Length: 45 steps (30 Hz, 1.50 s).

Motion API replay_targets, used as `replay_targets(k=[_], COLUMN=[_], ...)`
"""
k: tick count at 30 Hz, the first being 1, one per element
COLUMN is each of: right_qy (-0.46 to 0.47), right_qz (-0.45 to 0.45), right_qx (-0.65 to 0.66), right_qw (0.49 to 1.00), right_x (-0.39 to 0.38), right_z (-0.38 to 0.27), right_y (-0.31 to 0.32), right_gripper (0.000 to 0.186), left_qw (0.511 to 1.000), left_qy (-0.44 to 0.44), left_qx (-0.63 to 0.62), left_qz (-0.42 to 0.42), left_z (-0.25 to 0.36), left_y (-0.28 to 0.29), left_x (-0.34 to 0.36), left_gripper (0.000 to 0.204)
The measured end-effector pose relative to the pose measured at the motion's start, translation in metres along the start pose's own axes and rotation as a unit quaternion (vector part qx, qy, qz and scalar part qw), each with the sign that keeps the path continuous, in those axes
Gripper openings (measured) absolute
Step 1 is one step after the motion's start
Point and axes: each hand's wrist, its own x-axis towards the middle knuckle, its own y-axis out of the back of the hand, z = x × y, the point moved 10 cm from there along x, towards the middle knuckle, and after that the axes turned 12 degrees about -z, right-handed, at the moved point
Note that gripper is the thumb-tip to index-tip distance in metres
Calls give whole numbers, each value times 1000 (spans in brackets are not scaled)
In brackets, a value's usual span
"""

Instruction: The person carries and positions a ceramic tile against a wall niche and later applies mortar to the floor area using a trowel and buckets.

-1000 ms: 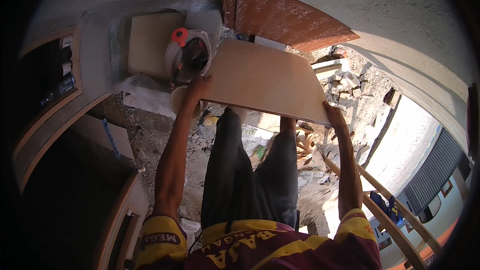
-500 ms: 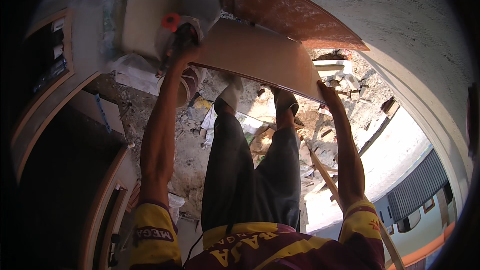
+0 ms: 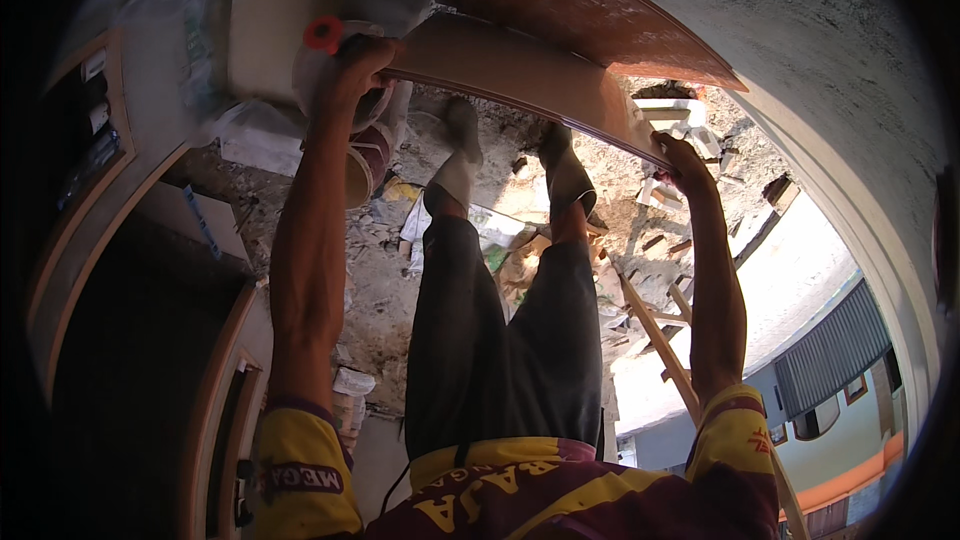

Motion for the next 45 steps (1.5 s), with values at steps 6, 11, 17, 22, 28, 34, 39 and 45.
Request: replay_targets(k=[6,11,17,22,28,34,39,45], right_qy=[108,264,240,259,278,275,270,280], right_qz=[-108,-143,-10,97,124,192,229,227], right_qx=[248,70,237,187,102,61,35,0], right_qw=[957,951,941,943,947,940,935,933], right_x=[1,-20,-20,-25,-22,-26,-32,-31], right_z=[-41,-108,-127,-131,-136,-137,-137,-138], right_y=[3,-6,6,17,21,32,32,34], right_gripper=[15,42,71,86,101,96,101,104], left_qw=[989,953,925,920,860,845,834,816], left_qy=[-129,-298,-331,-258,-353,-336,-374,-392], left_qx=[-68,-15,42,67,62,127,86,105], left_qz=[-11,58,179,287,364,395,397,412], left_z=[47,98,139,145,156,162,164,167], left_y=[-6,-12,-15,-22,-26,-20,-25,-29], left_x=[1,2,-3,-34,-59,-53,-64,-68], left_gripper=[26,39,55,58,69,69,68,65])
